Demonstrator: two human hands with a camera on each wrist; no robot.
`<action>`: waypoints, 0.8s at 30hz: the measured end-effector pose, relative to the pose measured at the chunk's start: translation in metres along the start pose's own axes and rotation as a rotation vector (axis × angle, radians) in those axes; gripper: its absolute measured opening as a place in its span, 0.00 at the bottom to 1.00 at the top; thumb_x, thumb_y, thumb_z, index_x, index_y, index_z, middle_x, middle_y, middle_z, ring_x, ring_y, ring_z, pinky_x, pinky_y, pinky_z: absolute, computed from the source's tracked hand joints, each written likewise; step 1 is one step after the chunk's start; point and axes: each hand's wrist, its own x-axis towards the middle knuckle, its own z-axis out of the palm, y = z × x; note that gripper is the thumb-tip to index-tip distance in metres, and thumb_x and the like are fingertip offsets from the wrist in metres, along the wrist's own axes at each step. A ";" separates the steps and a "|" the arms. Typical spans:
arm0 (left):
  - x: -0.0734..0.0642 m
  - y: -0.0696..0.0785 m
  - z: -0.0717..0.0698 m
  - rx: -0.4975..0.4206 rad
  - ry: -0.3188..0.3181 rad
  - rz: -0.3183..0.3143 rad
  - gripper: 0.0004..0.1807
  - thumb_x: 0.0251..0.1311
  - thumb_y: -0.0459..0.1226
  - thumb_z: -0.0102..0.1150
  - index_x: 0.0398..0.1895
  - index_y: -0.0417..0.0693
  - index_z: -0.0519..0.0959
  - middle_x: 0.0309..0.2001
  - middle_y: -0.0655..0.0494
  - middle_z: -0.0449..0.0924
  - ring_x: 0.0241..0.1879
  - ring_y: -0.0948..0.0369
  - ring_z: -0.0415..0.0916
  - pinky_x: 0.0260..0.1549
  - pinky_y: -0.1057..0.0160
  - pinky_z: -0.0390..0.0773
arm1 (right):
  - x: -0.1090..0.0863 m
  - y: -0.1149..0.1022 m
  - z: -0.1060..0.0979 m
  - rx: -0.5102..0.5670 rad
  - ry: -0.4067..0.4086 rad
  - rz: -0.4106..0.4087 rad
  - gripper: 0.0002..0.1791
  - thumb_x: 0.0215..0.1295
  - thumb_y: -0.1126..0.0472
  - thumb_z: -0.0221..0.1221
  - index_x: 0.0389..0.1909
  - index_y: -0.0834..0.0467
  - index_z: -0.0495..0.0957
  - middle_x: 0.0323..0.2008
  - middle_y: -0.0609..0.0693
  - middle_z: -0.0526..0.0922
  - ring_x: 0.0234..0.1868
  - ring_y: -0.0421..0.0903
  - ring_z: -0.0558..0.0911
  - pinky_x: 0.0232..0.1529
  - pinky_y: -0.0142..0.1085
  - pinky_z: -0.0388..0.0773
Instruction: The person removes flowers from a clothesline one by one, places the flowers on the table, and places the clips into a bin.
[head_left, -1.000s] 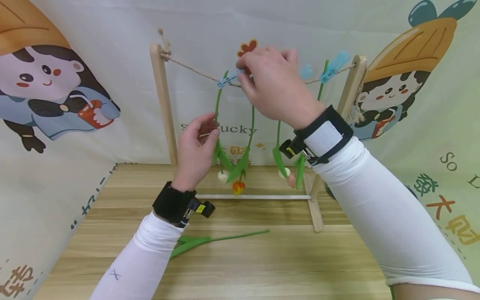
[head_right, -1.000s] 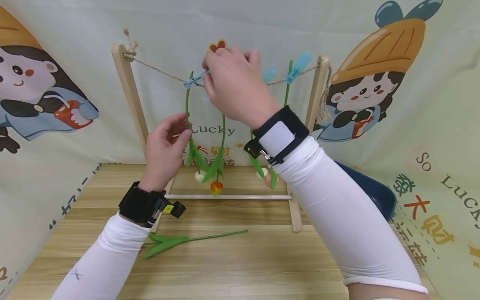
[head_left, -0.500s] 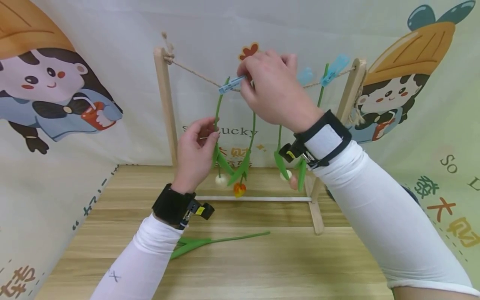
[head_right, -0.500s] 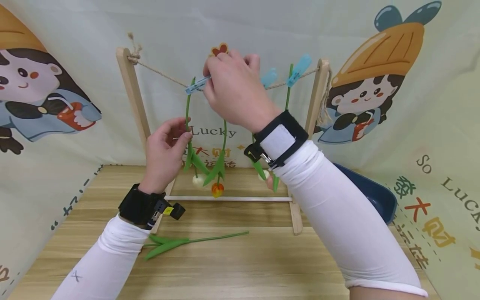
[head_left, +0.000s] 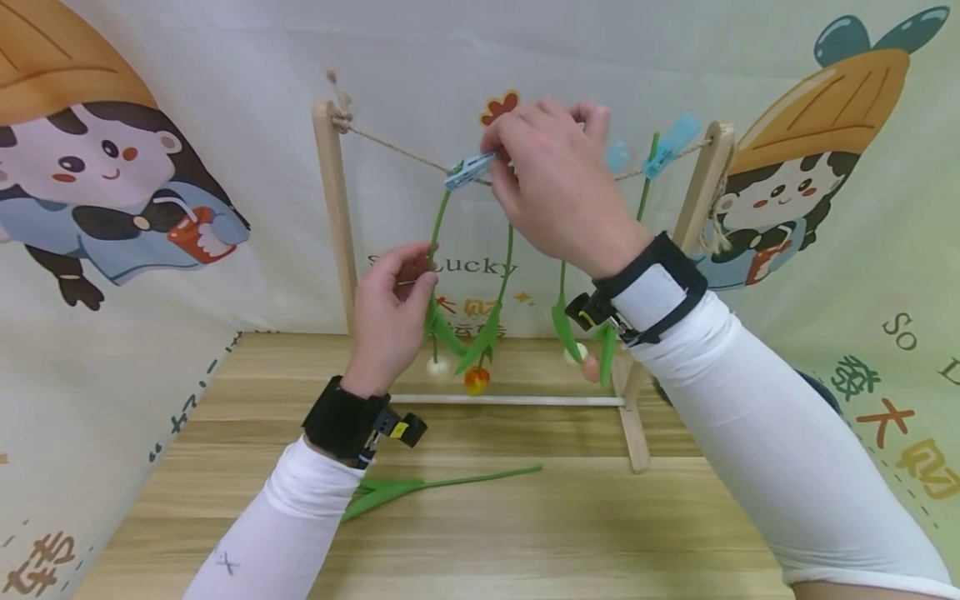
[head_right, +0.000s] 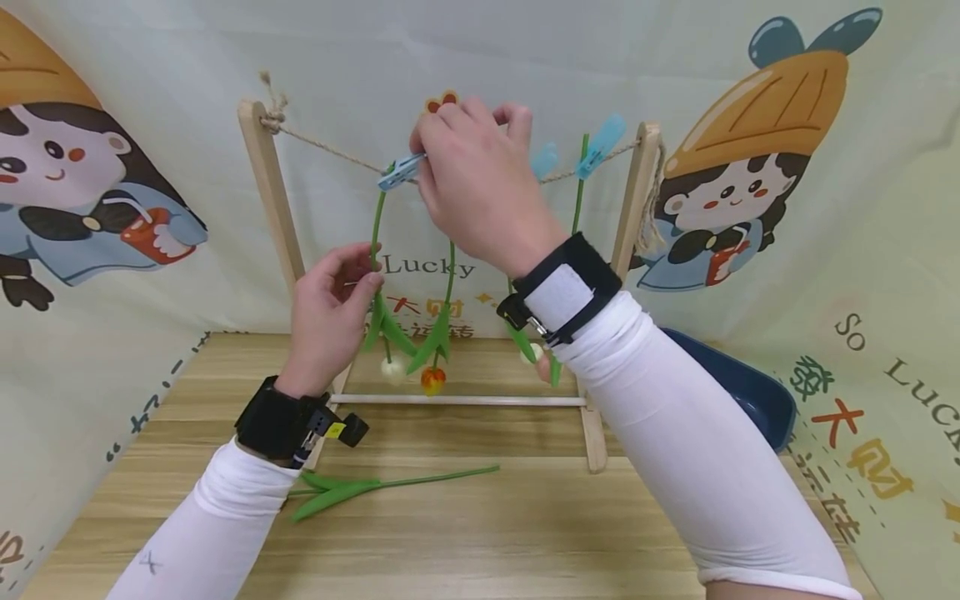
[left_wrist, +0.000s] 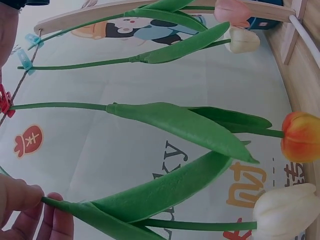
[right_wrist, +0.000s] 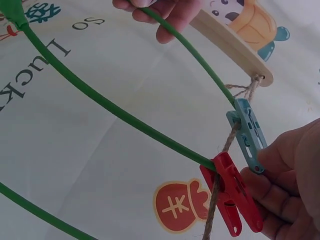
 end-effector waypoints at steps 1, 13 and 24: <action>-0.001 0.000 -0.001 0.007 0.003 0.006 0.17 0.66 0.26 0.58 0.57 0.39 0.77 0.46 0.47 0.79 0.45 0.59 0.77 0.46 0.62 0.78 | 0.000 0.000 0.000 0.000 0.010 -0.006 0.11 0.73 0.59 0.52 0.46 0.57 0.81 0.42 0.46 0.82 0.49 0.48 0.71 0.57 0.50 0.52; -0.010 -0.001 -0.008 0.028 0.002 0.005 0.16 0.65 0.25 0.57 0.56 0.38 0.78 0.46 0.49 0.79 0.45 0.59 0.76 0.45 0.61 0.78 | -0.012 0.007 -0.006 0.018 0.096 0.015 0.10 0.72 0.59 0.53 0.45 0.58 0.81 0.44 0.49 0.82 0.51 0.50 0.72 0.58 0.50 0.51; -0.027 0.007 -0.024 0.149 0.020 0.088 0.16 0.65 0.24 0.57 0.56 0.38 0.79 0.45 0.50 0.78 0.45 0.59 0.76 0.45 0.64 0.78 | -0.045 0.011 -0.016 0.100 0.160 -0.027 0.13 0.69 0.58 0.54 0.49 0.58 0.79 0.44 0.48 0.79 0.49 0.50 0.68 0.55 0.49 0.50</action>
